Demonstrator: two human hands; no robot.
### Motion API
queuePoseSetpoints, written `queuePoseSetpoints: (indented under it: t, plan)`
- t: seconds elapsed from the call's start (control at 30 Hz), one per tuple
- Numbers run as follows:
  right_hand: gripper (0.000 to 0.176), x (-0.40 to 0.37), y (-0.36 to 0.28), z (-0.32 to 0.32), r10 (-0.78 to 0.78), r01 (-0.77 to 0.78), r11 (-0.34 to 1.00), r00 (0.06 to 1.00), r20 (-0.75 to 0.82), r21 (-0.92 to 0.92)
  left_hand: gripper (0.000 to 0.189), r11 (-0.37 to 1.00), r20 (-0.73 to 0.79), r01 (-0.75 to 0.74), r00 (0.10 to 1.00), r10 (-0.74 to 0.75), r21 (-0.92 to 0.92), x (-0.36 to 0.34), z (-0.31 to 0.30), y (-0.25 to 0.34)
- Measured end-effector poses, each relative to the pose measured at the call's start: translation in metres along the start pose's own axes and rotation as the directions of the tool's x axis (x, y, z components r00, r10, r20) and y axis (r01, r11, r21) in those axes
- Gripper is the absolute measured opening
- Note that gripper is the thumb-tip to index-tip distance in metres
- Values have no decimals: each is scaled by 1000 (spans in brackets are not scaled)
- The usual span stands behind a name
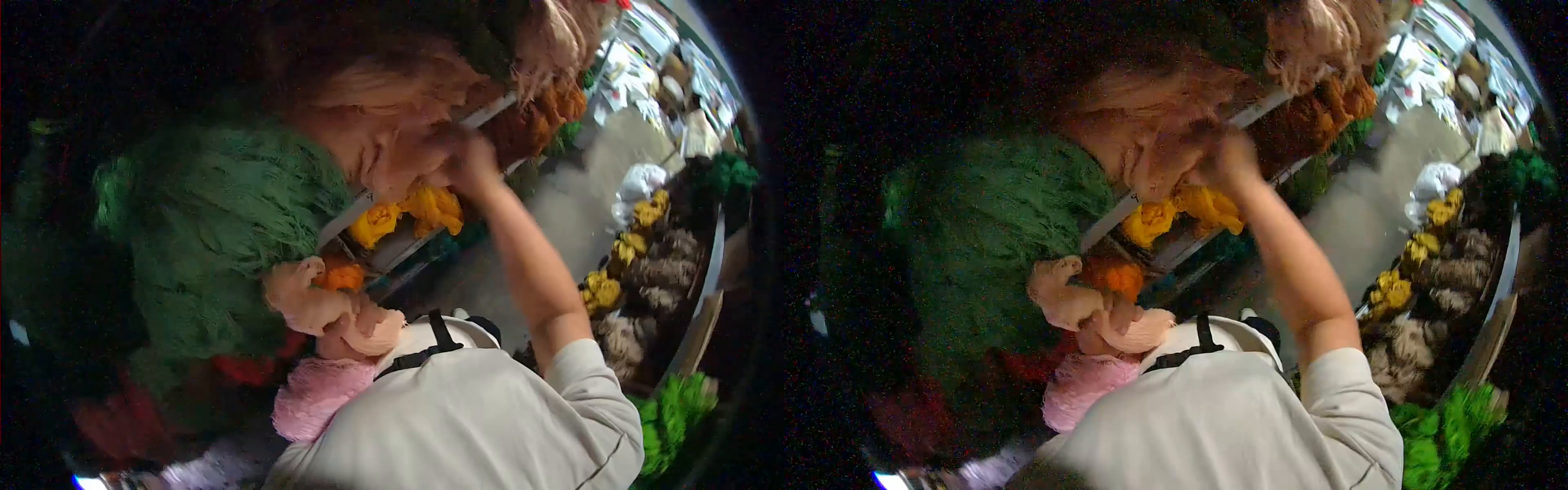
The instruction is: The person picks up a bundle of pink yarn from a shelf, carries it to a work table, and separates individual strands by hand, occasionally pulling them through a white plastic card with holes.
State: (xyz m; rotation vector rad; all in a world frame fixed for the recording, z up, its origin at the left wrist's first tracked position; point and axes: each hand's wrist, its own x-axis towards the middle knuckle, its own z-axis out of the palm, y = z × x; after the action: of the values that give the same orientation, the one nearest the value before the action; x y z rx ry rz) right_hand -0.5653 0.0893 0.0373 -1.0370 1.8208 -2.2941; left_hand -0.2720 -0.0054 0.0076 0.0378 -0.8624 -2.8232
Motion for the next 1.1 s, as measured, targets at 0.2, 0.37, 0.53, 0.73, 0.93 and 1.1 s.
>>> queuePoseSetpoints:
  t: [0.2,0.37,0.53,0.73,0.93,1.1]
  plan:
    - [25,80,-34,-32,132,77,847,928,349,-526,22,971,-27,-231,972,233,54,24,20,14]
    - [45,33,-57,-32,368,-222,929,631,683,-296,20,966,-61,-257,965,255,-29,42,36,-9]
    - [42,70,-75,41,-444,535,537,837,321,-653,21,981,10,-191,981,192,-16,45,43,-6]
    - [37,118,-87,62,-469,612,608,791,393,-507,20,978,31,-205,978,206,-30,46,49,0]
    - [30,118,-111,50,-174,324,919,845,506,-225,25,968,62,-232,969,238,-98,44,53,-2]
    - [22,3,-165,72,-441,764,625,515,735,-161,59,939,-36,-340,940,339,-44,52,64,5]
